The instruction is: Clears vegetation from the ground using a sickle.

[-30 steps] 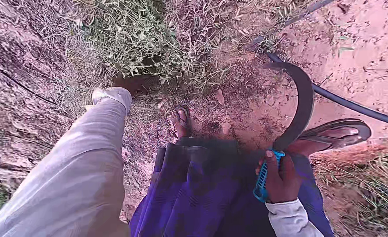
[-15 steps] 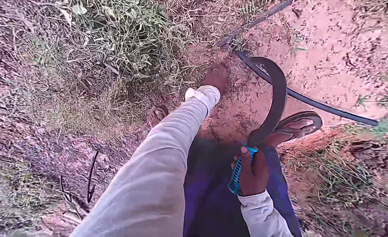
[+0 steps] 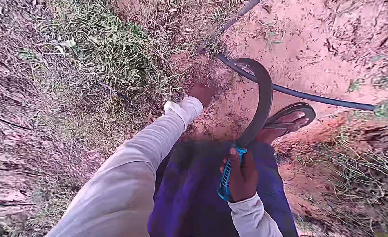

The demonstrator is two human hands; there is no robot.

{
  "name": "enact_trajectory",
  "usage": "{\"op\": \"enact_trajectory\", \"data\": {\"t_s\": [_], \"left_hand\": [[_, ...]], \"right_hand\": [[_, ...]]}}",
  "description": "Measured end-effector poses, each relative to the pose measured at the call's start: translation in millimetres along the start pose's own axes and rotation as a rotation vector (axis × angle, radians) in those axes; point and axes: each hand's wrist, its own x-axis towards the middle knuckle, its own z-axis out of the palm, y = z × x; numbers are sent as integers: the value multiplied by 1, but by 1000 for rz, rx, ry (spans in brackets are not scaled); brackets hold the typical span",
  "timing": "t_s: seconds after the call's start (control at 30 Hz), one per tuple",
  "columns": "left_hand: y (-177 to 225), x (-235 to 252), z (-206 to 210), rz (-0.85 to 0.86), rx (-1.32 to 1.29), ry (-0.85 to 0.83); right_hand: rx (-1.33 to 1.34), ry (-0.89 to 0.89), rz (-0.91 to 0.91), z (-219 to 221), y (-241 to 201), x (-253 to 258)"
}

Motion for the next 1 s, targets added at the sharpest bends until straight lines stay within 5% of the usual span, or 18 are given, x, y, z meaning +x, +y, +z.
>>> {"op": "enact_trajectory", "data": {"t_s": [0.07,0.17,0.33,0.57,0.7,0.8,1.0], "left_hand": [[-15,4,4,11,-49,190],[-43,40,-6,-190,-244,293],[-32,57,-21,-514,-464,189],[-46,35,-23,-435,-539,122],[-13,-13,12,-343,-678,101],[22,-18,36,-348,-1058,217],[87,70,-12,-429,-1144,348]], "right_hand": [[-4,7,-4,-2,1,-2],[-17,11,-17,-3,3,1],[-58,-7,8,-2,8,0],[-69,-11,12,1,2,3],[-51,26,-15,-2,-4,3],[13,79,-112,-5,-8,4],[34,88,-196,-18,-12,15]]}}
